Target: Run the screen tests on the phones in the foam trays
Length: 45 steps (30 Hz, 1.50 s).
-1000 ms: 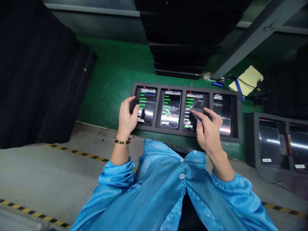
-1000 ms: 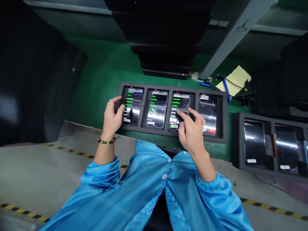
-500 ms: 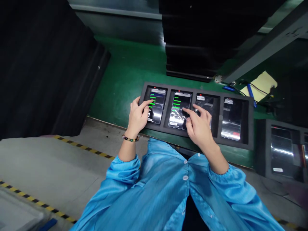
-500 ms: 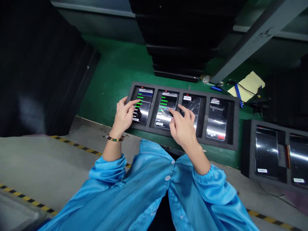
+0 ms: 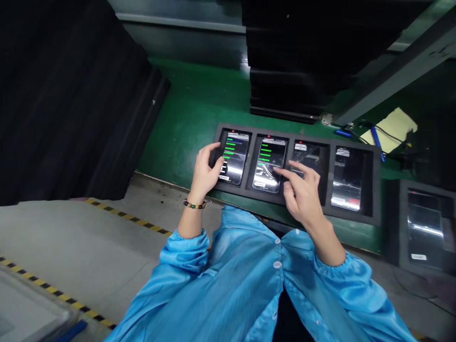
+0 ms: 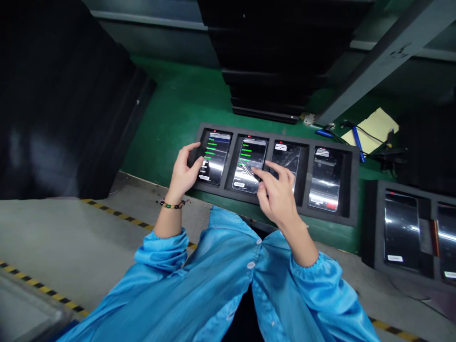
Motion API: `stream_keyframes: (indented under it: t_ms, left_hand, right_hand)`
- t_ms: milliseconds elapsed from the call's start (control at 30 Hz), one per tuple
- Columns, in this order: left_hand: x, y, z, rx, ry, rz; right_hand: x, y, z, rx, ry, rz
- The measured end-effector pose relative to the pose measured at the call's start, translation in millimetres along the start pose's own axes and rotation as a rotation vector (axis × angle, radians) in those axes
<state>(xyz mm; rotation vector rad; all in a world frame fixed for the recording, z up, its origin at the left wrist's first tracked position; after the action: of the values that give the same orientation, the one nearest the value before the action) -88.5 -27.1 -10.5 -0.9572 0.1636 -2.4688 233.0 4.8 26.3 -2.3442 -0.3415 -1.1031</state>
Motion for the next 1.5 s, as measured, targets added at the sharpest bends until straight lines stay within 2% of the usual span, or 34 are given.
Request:
stream_keyframes:
  t_ms: [133,267,333,433,533,700,833,1000,1267,1500]
  left_hand:
    - [-2.0,-0.8,4.6,-0.029,-0.07,-0.005]
    - [-1.3,-0.8,7.4,-0.004,-0.069,0.023]
    - [-1.6,-1.2,10.3,-0.012,-0.083,0.026]
    - [-7.5,-5.1,19.2,-0.052,-0.155,0.007]
    - [-21.9,-14.8,32.3,-0.082,-0.191,-0.033]
    - [-43.5,-37.2,47.1,-0.044,-0.244,-0.084]
    - [-41.4,-46.3,46.0,-0.065,-0.236,-0.084]
    - [-40.8,-50.4,43.4,-0.095,-0.257,-0.083]
    - [-59.0,-54.3,63.5,-0.045,-0.44,-0.02]
    - [-58.4,-48.9,63.0,-0.116,-0.473,-0.028]
  right_hand:
    - [22.0,19.9,21.4,-0.131,0.0,0.191]
    - [54.9,48.5,64.2,-0.336,0.093,0.437]
    - [68.8,59.1,88.1,-0.418,0.161,0.505]
    - [78.4,63.0,117.0,-0.473,0.212,0.477]
    - [76.5,54.9,131.9,-0.475,0.208,0.396]
    - [70.8,38.4,134.9,-0.504,0.174,0.383]
    - [71.8,33.8,131.0,-0.51,0.119,0.414]
    - [72.0,32.9,130.6,-0.529,0.08,0.45]
    - [73.4,32.1,126.2,-0.648,0.036,0.463]
    - [74.7,30.5,122.1,-0.672,0.039,0.492]
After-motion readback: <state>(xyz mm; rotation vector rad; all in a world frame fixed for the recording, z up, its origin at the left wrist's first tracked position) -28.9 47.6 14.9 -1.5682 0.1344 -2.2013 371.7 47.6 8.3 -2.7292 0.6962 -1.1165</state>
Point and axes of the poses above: each hand's wrist, its own y-axis away from the middle knuckle, its own x-axis out of the back of the hand, z = x × y, the point moved 2 cm from there along -y, towards the middle knuckle, and after that the axes turned 7 degrees about z, right-handed, at the moved point
